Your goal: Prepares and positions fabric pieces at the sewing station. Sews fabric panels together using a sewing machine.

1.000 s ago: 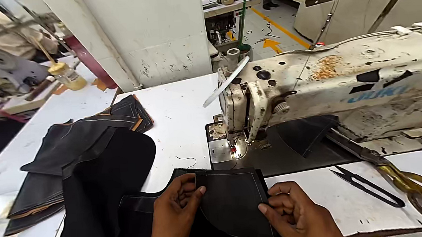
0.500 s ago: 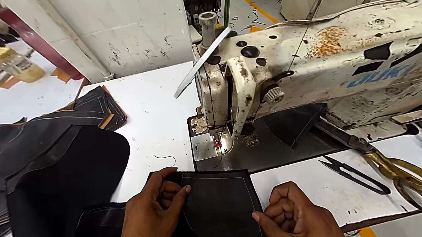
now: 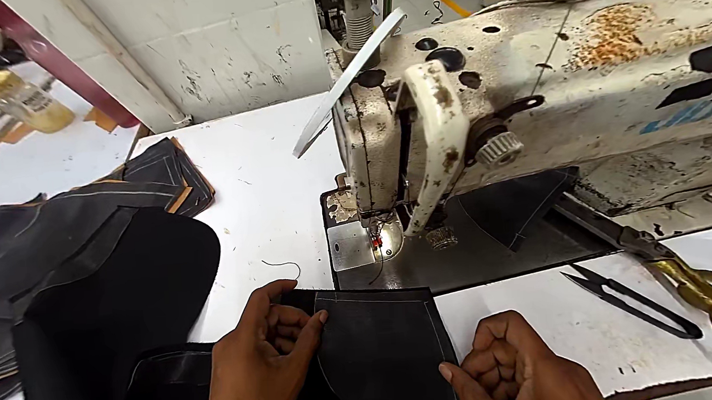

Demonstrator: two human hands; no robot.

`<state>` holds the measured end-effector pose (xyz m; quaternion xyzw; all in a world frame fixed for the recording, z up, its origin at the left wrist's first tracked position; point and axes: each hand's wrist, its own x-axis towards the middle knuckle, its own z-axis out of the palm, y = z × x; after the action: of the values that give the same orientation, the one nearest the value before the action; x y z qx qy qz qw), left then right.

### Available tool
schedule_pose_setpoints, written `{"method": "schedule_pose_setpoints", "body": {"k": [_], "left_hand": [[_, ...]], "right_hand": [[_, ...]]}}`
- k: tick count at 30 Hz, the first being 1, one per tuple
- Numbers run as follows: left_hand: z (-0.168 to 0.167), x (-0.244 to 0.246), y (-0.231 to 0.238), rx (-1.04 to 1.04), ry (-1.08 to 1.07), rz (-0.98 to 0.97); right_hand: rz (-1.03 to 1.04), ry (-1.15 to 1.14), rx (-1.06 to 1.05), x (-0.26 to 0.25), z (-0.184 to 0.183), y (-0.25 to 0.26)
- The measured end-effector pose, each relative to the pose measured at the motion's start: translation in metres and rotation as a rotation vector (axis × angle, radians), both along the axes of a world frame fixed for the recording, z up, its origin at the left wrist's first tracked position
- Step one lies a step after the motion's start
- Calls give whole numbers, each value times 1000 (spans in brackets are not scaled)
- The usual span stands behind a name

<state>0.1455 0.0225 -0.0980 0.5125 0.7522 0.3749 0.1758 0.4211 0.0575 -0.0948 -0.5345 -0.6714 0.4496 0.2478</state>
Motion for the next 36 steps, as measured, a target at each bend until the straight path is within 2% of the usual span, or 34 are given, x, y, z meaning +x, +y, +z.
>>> {"method": "schedule_pose_setpoints", "body": {"k": [29, 36], "left_hand": [[3, 2, -1, -40, 34, -1], [-1, -1, -4, -17, 108, 11]], "right_hand": [[4, -23, -7, -1, 1, 1], [-14, -90, 41, 4, -14, 7]]}}
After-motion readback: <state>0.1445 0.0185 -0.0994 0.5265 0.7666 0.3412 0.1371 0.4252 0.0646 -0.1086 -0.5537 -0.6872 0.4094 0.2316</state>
